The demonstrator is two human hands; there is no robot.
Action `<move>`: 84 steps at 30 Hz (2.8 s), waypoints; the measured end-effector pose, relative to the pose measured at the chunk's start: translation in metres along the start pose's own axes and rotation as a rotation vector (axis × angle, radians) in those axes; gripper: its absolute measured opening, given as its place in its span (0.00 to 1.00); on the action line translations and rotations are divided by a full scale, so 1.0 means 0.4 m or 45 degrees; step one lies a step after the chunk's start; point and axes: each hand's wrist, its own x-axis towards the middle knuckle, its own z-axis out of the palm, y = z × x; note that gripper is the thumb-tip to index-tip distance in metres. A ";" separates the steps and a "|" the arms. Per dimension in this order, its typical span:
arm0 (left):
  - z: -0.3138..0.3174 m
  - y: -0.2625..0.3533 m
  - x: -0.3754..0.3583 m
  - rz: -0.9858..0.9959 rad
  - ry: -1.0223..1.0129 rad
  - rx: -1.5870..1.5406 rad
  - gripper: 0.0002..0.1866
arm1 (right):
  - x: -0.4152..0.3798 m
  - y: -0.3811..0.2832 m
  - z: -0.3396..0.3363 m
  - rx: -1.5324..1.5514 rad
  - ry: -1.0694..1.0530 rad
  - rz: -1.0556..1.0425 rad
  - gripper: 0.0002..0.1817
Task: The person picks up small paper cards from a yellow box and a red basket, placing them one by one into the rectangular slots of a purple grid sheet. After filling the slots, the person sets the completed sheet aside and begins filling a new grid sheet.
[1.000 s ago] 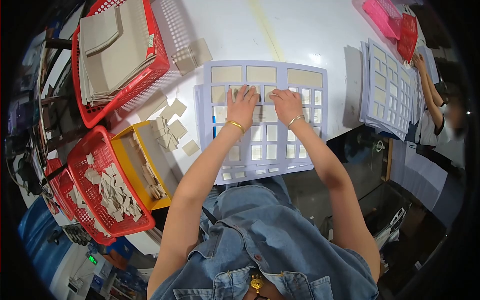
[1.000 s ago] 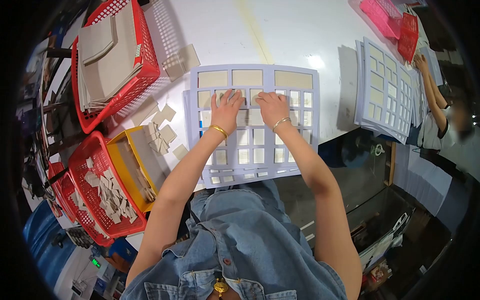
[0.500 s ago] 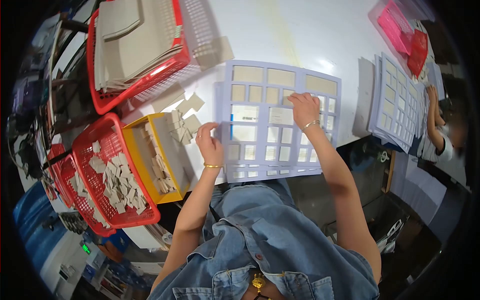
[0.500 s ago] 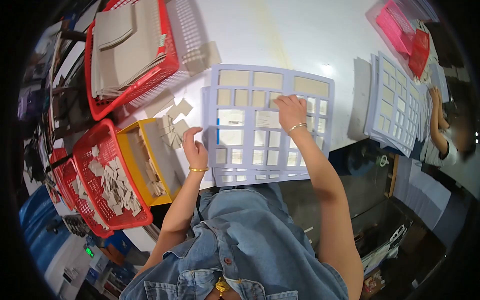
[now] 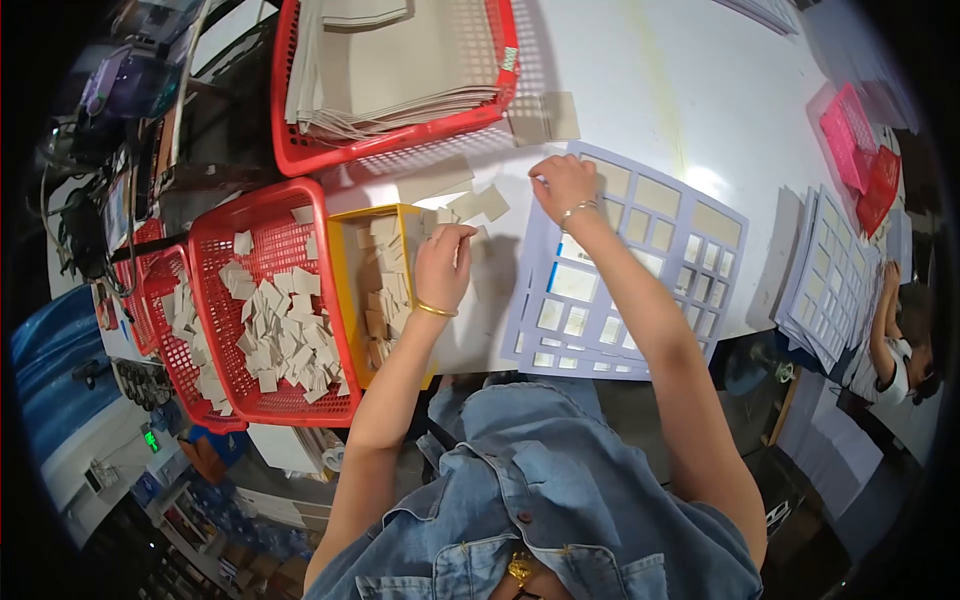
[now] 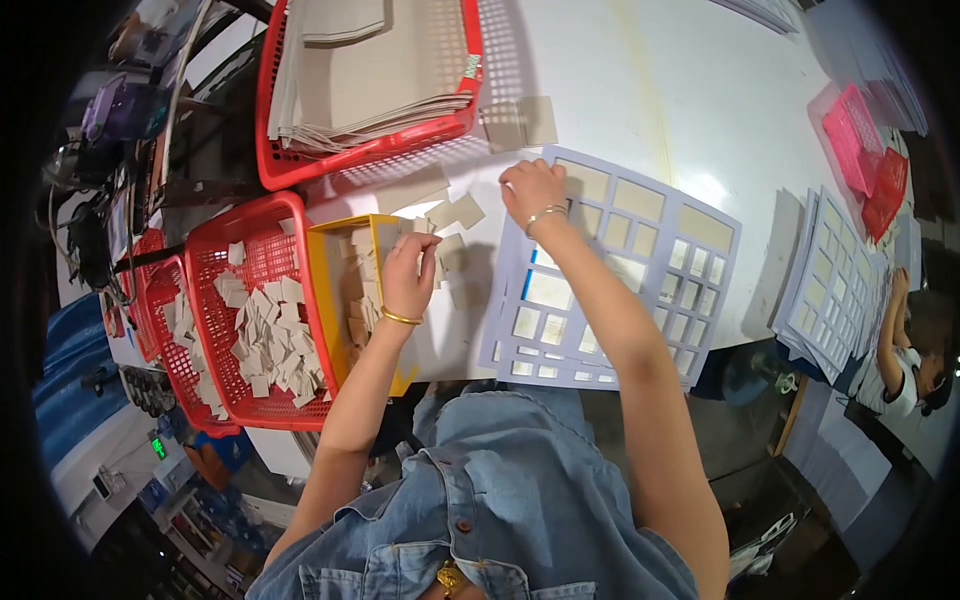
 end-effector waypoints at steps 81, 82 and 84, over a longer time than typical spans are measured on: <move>-1.281 -1.081 -0.328 -0.531 1.912 -0.172 0.33 | -0.275 -0.618 0.046 0.094 -0.440 -0.152 0.04; -1.295 -1.078 -0.342 -0.638 1.967 -0.316 0.34 | -0.275 -0.615 0.046 0.107 -0.445 -0.150 0.04; -1.317 -1.068 -0.362 -0.853 2.058 -0.613 0.35 | -0.277 -0.624 0.041 0.050 -0.433 -0.194 0.04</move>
